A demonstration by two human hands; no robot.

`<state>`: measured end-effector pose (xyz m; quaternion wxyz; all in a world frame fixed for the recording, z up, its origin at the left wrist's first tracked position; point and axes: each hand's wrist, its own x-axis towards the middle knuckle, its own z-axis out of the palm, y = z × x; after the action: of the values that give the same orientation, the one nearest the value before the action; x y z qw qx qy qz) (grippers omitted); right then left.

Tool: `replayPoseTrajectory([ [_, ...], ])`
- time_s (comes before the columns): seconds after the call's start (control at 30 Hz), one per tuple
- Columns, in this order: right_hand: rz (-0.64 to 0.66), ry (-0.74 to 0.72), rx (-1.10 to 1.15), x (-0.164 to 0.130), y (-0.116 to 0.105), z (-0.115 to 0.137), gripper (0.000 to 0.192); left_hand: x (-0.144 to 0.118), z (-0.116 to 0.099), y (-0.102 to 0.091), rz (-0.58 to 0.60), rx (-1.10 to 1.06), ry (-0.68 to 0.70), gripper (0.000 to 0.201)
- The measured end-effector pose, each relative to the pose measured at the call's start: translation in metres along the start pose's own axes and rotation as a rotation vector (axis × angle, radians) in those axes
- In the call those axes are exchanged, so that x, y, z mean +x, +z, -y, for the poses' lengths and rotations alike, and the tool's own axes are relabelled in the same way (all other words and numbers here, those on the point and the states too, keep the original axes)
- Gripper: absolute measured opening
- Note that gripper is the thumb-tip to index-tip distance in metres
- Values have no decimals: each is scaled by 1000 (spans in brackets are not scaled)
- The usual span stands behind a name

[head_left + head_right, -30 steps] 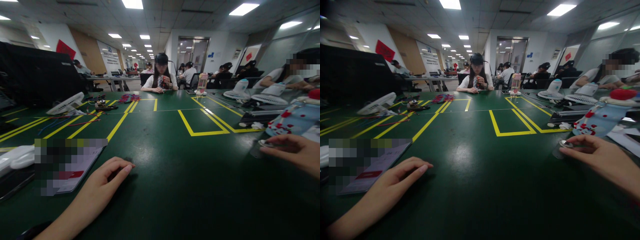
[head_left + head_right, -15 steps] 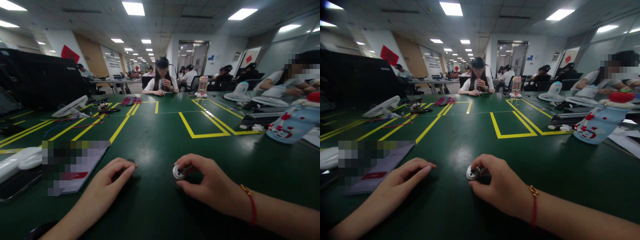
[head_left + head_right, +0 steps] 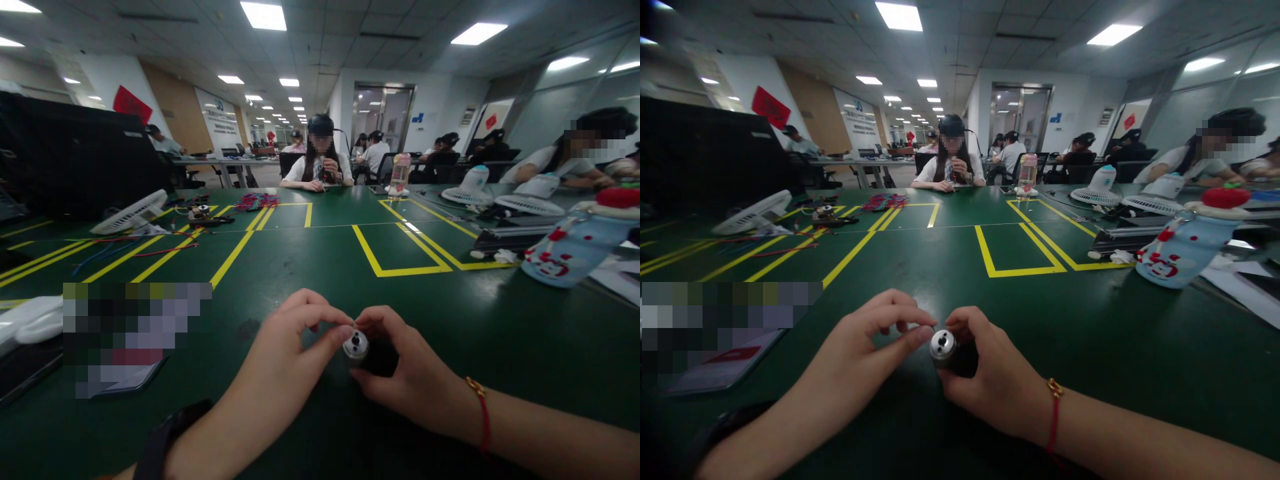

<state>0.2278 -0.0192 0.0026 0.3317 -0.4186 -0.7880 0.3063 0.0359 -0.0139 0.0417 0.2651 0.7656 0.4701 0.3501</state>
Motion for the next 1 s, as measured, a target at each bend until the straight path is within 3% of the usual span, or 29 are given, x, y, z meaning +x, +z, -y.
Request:
replayPoseTrajectory([
  [0.13,1,10,-61,-3,-5,-1,34,-4,15,1,52,38,-76,9],
  [0.27,-21,13,-80,-3,-1,-4,33,-9,30,17,164,172,-31,7],
  [0.4,-142,-6,-114,-2,-8,-8,32,-11,33,21,168,148,-13,15],
  [0.47,-231,-3,-161,-5,-24,-16,33,-13,34,10,136,101,-47,23],
  [0.57,-401,99,-320,-17,-66,-40,40,-20,44,-19,54,92,-156,26],
  [0.7,-592,447,-602,-48,-135,-83,53,-32,69,-53,-38,66,-371,32],
  [0.8,-592,620,-691,-70,-171,-110,55,-38,84,-62,-83,38,-457,37],
  [0.9,-556,594,-778,-77,-178,-118,58,-42,89,-59,-119,33,-458,36],
  [1.0,-670,345,-1051,-65,-153,-101,75,-44,89,-55,-141,39,-447,35],
])
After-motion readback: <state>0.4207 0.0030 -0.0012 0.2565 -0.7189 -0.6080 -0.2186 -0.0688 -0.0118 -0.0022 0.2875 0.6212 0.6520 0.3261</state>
